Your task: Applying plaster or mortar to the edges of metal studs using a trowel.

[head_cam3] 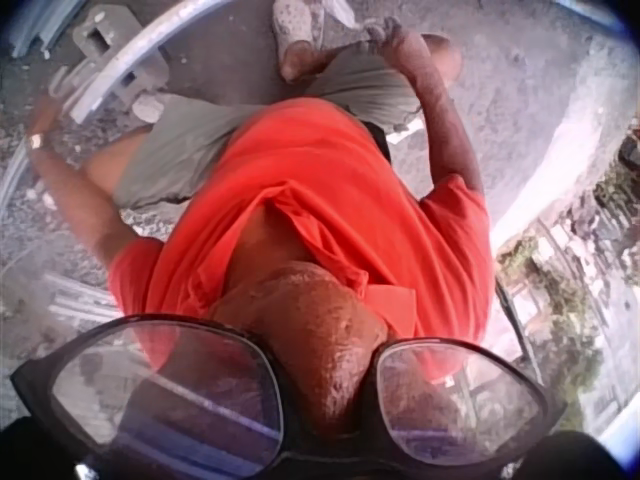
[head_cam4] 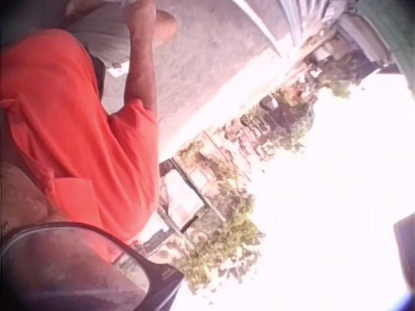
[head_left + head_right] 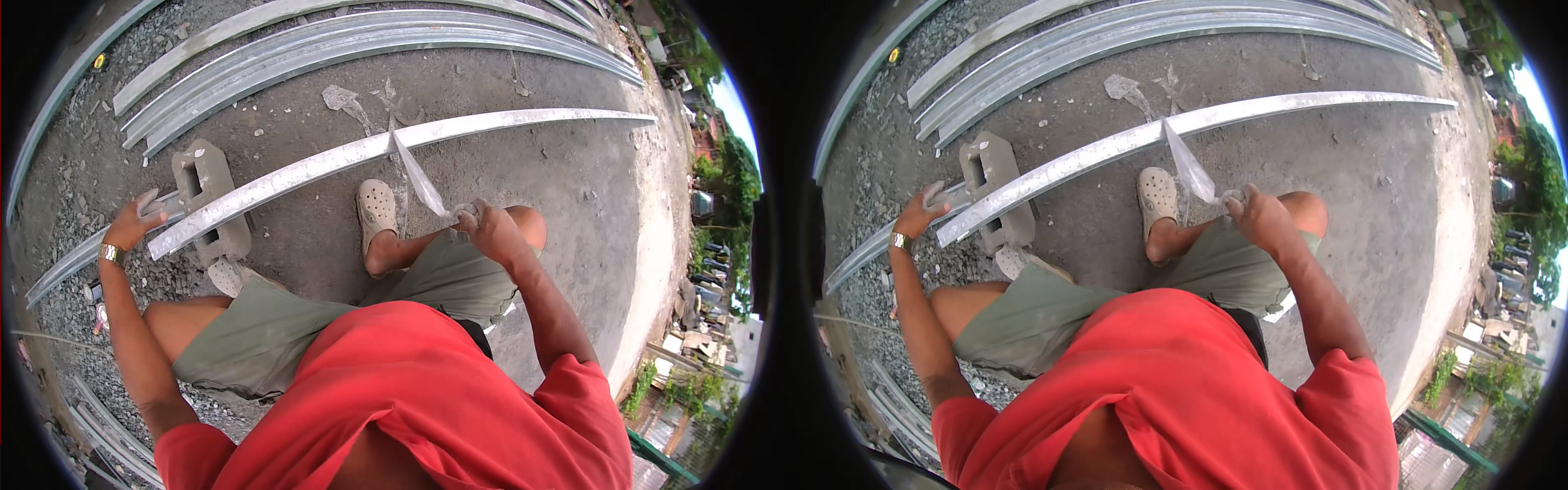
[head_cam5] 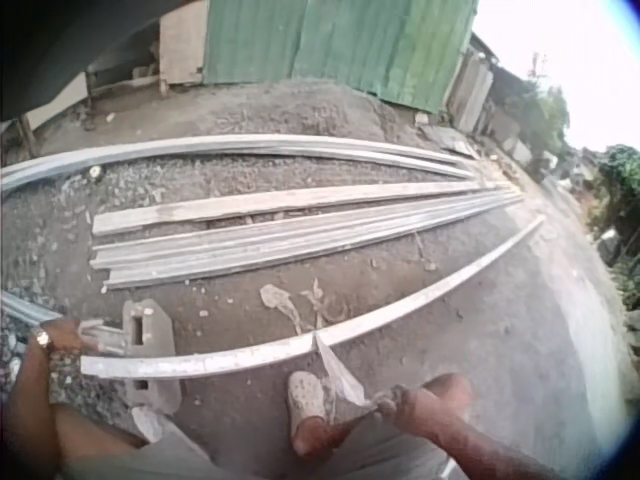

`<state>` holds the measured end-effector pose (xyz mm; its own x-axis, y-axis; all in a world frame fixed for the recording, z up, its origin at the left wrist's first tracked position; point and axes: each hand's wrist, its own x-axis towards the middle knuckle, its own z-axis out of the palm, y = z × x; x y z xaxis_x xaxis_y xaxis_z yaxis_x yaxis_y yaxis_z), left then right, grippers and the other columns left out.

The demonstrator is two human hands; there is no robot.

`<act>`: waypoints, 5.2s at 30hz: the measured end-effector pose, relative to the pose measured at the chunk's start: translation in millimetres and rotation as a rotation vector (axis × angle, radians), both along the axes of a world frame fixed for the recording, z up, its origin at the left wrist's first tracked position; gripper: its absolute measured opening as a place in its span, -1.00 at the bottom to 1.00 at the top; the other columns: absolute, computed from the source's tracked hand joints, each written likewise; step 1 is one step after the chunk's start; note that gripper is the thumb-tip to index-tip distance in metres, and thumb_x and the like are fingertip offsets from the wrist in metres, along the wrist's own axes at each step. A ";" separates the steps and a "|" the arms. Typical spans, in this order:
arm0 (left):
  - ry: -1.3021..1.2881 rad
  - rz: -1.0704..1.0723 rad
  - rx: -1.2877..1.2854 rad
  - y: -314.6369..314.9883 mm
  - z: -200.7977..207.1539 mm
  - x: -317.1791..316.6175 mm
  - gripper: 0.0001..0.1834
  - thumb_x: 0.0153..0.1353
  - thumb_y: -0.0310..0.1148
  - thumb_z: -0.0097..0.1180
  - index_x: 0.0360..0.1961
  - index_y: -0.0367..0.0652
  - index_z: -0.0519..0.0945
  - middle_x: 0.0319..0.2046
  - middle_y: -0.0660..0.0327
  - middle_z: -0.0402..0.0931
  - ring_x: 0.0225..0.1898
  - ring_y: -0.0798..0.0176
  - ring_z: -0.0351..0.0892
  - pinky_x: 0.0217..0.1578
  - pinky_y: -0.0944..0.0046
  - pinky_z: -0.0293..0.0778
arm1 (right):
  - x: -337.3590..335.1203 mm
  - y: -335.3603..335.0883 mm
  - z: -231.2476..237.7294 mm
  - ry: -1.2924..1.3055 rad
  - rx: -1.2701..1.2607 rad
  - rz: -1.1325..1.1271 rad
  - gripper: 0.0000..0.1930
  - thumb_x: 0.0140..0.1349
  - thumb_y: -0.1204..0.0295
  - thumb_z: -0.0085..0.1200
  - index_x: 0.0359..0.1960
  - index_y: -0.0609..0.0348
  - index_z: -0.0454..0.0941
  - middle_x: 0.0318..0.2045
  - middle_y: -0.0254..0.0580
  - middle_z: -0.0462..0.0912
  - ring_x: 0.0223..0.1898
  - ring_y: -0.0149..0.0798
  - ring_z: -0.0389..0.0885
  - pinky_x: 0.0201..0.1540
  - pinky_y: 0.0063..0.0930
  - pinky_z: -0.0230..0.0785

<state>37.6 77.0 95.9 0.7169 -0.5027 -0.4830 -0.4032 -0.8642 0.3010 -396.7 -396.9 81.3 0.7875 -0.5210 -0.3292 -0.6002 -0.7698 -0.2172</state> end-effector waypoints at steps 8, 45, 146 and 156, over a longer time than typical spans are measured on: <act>0.008 0.033 0.030 8.7 -0.7 -6.7 -0.17 0.02 0.02 0.27 0.26 -0.18 0.33 0.07 -0.04 0.47 0.12 0.08 0.43 0.18 0.20 0.24 | 21.7 -34.0 26.5 0.020 0.149 -0.189 -0.54 0.22 0.10 0.02 -0.21 0.38 0.49 -0.47 0.30 0.58 -0.34 0.25 0.59 -0.28 -0.02 0.43; -0.004 0.165 -0.106 48.2 31.2 -31.5 -0.07 -0.03 0.19 0.22 0.26 -0.19 0.32 0.16 -0.17 0.35 0.23 -0.05 0.31 0.23 0.15 0.17 | 13.7 -38.0 49.4 -0.185 0.808 -0.606 -0.78 0.11 0.43 0.06 -0.24 0.30 0.46 -0.61 -0.32 0.45 -0.63 -0.42 0.43 -0.65 -0.52 0.29; -0.165 0.310 -0.363 98.2 38.1 -68.5 -0.18 0.03 0.07 0.25 0.27 -0.12 0.32 0.03 -0.02 0.52 -0.05 0.19 0.56 0.04 0.20 0.39 | 172.9 124.9 6.9 0.010 -0.303 0.777 -0.43 0.06 0.52 0.03 0.20 0.07 0.34 -0.28 0.03 0.59 -0.36 0.00 0.65 -0.30 -0.20 0.52; -0.140 0.397 -0.286 124.3 26.0 -75.3 -0.13 0.00 0.15 0.23 0.27 -0.11 0.32 0.08 -0.12 0.45 0.10 0.01 0.47 0.10 0.17 0.35 | 227.9 189.1 -8.5 -0.049 0.039 0.639 -0.52 0.11 0.24 0.14 -0.02 0.33 0.44 -0.26 0.28 0.58 -0.22 0.22 0.58 -0.11 -0.05 0.41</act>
